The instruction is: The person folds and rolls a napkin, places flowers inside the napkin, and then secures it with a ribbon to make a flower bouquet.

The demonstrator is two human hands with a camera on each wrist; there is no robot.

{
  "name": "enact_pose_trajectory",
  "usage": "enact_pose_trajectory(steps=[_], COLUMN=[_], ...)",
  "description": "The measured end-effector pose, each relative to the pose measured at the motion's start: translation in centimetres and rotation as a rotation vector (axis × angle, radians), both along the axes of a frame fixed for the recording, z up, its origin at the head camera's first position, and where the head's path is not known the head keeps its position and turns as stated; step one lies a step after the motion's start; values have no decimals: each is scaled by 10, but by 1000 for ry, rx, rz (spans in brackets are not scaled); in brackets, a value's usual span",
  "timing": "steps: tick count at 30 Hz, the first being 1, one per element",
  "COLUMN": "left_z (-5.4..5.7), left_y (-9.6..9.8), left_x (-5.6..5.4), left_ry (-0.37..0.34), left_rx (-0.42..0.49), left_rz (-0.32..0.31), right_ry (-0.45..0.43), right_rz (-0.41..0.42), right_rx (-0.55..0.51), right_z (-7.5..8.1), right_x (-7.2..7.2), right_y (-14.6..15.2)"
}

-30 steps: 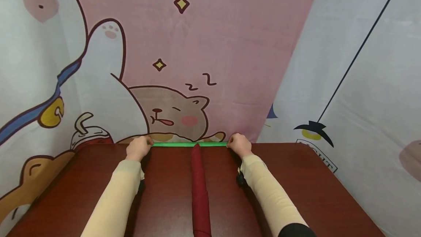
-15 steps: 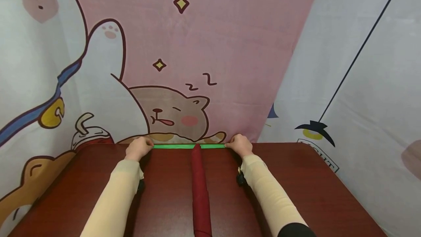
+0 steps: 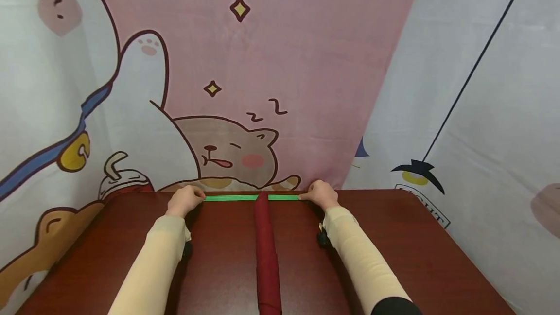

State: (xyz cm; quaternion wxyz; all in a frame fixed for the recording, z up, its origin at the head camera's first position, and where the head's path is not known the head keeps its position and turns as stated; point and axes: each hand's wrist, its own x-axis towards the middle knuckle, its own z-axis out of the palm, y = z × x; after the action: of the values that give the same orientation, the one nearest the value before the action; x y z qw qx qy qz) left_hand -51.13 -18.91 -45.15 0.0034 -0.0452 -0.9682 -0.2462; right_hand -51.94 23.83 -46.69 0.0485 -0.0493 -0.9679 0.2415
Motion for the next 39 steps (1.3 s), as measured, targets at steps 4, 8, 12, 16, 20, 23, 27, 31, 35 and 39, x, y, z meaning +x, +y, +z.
enact_pose_trajectory(steps=[4, 8, 12, 16, 20, 23, 27, 31, 35, 39], left_z=[-1, -1, 0, -1, -5, -4, 7, 11, 6, 0], left_y=[0, 0, -1, -2, -1, 0, 2, 3, 2, 0], left_x=[1, 3, 4, 5, 6, 6, 7, 8, 10, 13], left_ry=[-6, -17, -16, -14, -14, -13, 7, 18, -14, -24], left_rx=[2, 4, 5, 2, 0, -5, 10, 19, 14, 24], left_rz=[-11, -19, -28, -35, -40, -55, -90, -105, -99, -92], right_ry=[-9, -33, -33, -30, -36, -34, -11, 7, -26, -38], right_rz=[5, 12, 19, 37, 57, 69, 53, 51, 70, 99], right_rx=[10, 10, 17, 56, 82, 77, 37, 23, 71, 105], right_z=[0, -1, -1, -1, 1, 1, -1, 0, 2, 6], right_x=[1, 3, 5, 6, 8, 10, 12, 15, 16, 17], right_y=[1, 2, 2, 4, 8, 12, 18, 19, 17, 14])
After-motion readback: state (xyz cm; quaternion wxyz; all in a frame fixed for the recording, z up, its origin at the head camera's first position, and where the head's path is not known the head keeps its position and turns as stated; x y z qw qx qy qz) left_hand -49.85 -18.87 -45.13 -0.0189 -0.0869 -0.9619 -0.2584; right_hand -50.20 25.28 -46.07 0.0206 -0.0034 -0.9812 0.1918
